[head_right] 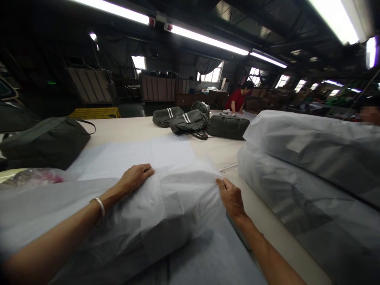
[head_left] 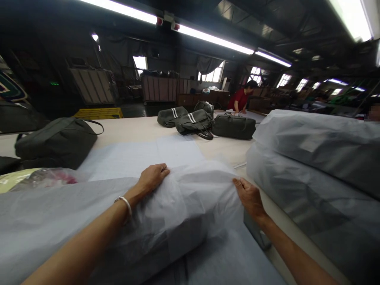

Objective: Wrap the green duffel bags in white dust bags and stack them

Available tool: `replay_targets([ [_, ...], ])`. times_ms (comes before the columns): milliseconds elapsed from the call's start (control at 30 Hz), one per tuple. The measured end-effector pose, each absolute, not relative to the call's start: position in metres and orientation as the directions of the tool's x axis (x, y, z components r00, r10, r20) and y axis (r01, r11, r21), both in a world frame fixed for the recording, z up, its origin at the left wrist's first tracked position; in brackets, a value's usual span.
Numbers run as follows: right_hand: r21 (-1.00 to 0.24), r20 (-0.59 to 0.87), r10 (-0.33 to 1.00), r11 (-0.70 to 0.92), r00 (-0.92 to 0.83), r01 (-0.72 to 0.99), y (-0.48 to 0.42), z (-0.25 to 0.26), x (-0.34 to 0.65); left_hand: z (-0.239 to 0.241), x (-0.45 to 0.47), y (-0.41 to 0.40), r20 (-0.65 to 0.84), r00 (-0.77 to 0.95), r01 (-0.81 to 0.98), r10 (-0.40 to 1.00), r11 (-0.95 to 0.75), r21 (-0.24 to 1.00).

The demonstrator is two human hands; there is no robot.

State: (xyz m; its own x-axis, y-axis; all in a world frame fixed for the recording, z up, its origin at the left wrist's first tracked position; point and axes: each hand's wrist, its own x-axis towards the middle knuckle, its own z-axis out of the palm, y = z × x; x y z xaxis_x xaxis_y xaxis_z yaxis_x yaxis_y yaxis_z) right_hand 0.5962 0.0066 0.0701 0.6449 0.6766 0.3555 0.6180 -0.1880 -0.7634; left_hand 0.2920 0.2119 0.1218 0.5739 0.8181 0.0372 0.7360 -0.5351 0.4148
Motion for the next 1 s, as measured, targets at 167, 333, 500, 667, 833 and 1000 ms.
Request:
replay_targets([
  [167,-0.768,0.142,0.805,-0.278,0.577,0.577,0.019,0.058,0.606,0.115,0.293,0.207,0.043,0.559,0.725,0.828,-0.512,0.461],
  [333,-0.694,0.034,0.829,-0.382,0.558,0.61,0.029,0.066,0.635,0.108,0.293,0.209,0.036,0.522,0.719,0.852,-0.462,0.519],
  [500,-0.554,0.301,0.706,-0.418,0.642,0.72,0.03,0.111,0.62,0.104,0.294,0.211,0.023,0.498,0.708,0.867,-0.422,0.566],
  [667,-0.265,0.756,0.654,0.273,0.024,0.925,0.03,0.17,0.522,0.101,0.293,0.212,-0.002,0.497,0.694,0.868,-0.397,0.601],
  [833,-0.299,0.47,0.777,0.586,-0.418,0.754,0.078,0.163,0.448,0.096,0.291,0.214,-0.035,0.506,0.676,0.862,-0.371,0.636],
  [1000,-0.432,0.256,0.886,0.462,-0.386,0.774,0.114,0.124,0.441,0.083,0.291,0.222,-0.041,0.514,0.65,0.857,-0.358,0.67],
])
